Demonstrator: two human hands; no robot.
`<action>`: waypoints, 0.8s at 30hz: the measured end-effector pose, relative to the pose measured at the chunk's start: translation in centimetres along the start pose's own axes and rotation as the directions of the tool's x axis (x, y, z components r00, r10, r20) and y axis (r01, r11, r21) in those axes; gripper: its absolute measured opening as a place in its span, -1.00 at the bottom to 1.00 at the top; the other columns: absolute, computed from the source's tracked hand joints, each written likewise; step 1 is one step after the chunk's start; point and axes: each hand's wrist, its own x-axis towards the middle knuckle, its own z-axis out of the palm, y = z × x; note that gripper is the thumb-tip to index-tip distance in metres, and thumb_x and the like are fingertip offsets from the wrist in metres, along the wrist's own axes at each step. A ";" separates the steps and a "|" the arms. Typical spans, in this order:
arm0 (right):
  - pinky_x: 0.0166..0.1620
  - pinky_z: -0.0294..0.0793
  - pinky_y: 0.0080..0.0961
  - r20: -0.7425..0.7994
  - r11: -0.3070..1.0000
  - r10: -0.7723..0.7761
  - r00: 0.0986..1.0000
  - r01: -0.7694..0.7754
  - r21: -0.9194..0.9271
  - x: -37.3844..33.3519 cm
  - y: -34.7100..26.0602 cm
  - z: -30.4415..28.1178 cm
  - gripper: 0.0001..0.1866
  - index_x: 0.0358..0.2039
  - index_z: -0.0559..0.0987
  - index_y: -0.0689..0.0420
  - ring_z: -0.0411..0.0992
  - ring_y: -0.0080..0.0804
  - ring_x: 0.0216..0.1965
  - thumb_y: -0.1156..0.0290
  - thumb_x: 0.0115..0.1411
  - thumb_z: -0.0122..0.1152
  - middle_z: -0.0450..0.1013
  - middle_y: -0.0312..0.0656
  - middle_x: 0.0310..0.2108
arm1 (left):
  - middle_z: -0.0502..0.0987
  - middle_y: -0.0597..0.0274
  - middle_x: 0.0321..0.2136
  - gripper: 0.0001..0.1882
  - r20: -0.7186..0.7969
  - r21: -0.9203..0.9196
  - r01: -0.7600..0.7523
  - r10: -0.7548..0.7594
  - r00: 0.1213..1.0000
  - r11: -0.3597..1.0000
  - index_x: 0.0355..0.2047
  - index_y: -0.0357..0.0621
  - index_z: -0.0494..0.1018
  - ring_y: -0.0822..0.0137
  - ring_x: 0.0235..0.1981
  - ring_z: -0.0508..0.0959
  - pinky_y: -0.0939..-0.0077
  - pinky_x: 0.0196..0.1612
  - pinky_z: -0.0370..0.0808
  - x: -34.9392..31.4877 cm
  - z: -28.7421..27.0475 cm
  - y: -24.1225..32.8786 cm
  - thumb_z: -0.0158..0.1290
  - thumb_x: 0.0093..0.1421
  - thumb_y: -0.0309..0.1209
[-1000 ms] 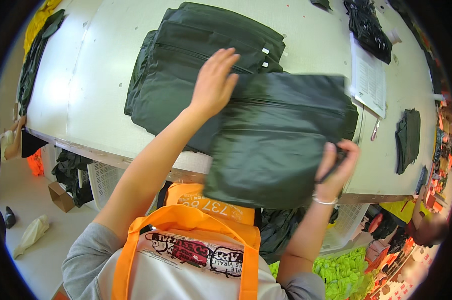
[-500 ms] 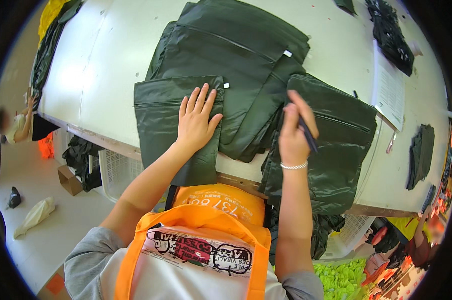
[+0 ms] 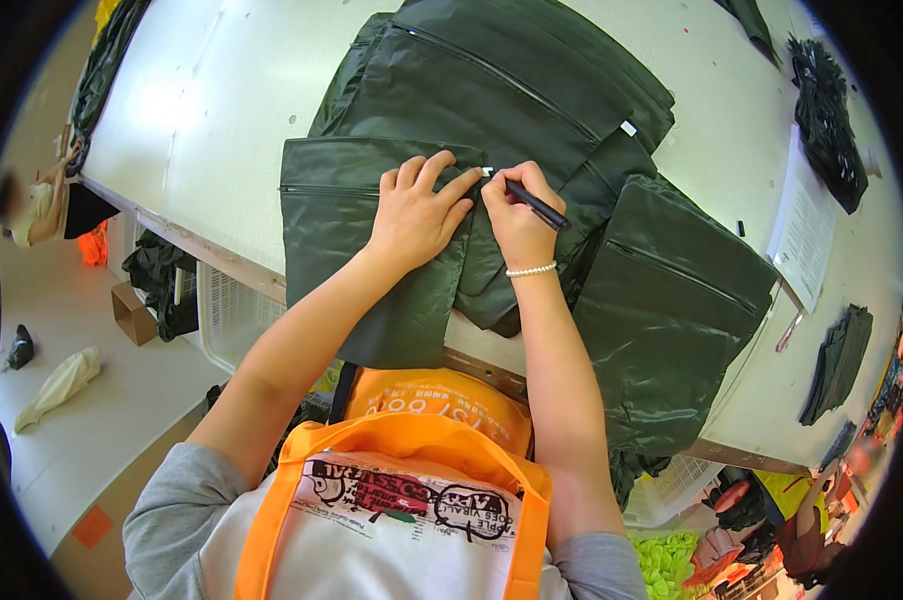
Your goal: The person folds green pouches, places a paper insert inside each, and stacks them. Then the person writes on the white tags of a stack of green pouches using a black marker.
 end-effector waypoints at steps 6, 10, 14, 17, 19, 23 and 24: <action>-0.54 0.33 -0.65 -0.001 1.000 -0.013 1.000 0.013 -0.015 0.1 -0.1 0.3 -0.89 -0.54 0.46 0.21 0.30 -0.65 -0.67 0.55 0.01 0.24 0.38 -0.26 -0.71 | 0.37 0.29 0.01 -0.62 -0.004 0.014 0.005 -0.005 1.000 1.000 0.02 0.26 0.47 0.17 -0.01 0.34 0.21 -0.03 0.24 0.1 0.2 0.0 0.07 0.16 -0.19; -0.55 0.33 -0.63 0.012 1.000 -0.026 1.000 0.026 -0.010 0.2 -0.2 0.3 -0.89 -0.55 0.46 0.21 0.31 -0.63 -0.67 0.56 0.00 0.24 0.38 -0.24 -0.71 | 0.37 0.29 0.01 -0.62 -0.029 0.024 -0.005 0.006 1.000 1.000 0.02 0.26 0.47 0.17 -0.01 0.34 0.21 -0.03 0.24 0.1 0.4 0.0 0.08 0.15 -0.20; -0.55 0.32 -0.62 0.036 0.998 -0.049 0.998 0.050 -0.030 0.1 0.1 0.2 -0.89 -0.56 0.45 0.20 0.31 -0.62 -0.67 0.56 0.00 0.24 0.38 -0.24 -0.70 | 0.37 0.29 0.02 -0.61 -0.020 0.014 0.005 -0.005 1.000 1.000 0.02 0.28 0.47 0.17 -0.01 0.35 0.21 -0.03 0.25 0.2 0.3 0.0 0.08 0.15 -0.21; -0.54 0.33 -0.62 0.027 0.997 -0.070 0.997 0.071 -0.035 0.1 0.3 0.0 -0.89 -0.56 0.46 0.20 0.32 -0.61 -0.66 0.57 0.01 0.23 0.40 -0.25 -0.69 | 0.37 0.29 0.02 -0.61 -0.019 0.012 0.005 -0.005 1.000 1.000 0.02 0.28 0.47 0.17 -0.01 0.35 0.22 -0.03 0.25 0.2 0.3 0.1 0.08 0.15 -0.21; -0.54 0.33 -0.61 0.026 0.998 -0.056 0.998 0.056 -0.001 0.0 0.3 -0.2 -0.91 -0.52 0.47 0.20 0.32 -0.60 -0.66 0.56 0.03 0.23 0.41 -0.25 -0.67 | 0.37 0.30 0.01 -0.61 -0.021 0.004 0.008 -0.008 1.000 1.000 0.02 0.29 0.47 0.17 -0.01 0.35 0.22 -0.02 0.25 0.3 0.1 0.2 0.09 0.15 -0.21; -0.45 0.37 -0.54 -0.057 0.990 0.014 0.998 -0.006 0.138 -2.1 -1.5 -0.9 -0.88 -0.32 0.50 0.17 0.42 -0.48 -0.55 0.51 0.11 0.23 0.46 -0.22 -0.57 | 0.39 0.29 0.00 -0.62 -0.057 -0.071 0.051 -0.055 0.997 0.996 0.02 0.22 0.47 0.16 0.00 0.35 0.20 0.00 0.25 0.2 0.3 0.1 0.07 0.16 -0.26; -0.37 0.36 -0.44 0.016 0.978 -0.142 0.990 0.143 -0.154 -3.0 -1.9 -1.2 -0.83 -0.28 0.50 0.15 0.41 -0.37 -0.46 0.49 0.10 0.24 0.45 -0.20 -0.52 | 0.39 0.28 0.00 -0.62 -0.069 -0.119 0.083 -0.092 0.993 0.989 0.02 0.19 0.47 0.15 0.00 0.35 0.20 0.00 0.25 0.4 0.4 0.0 0.06 0.16 -0.28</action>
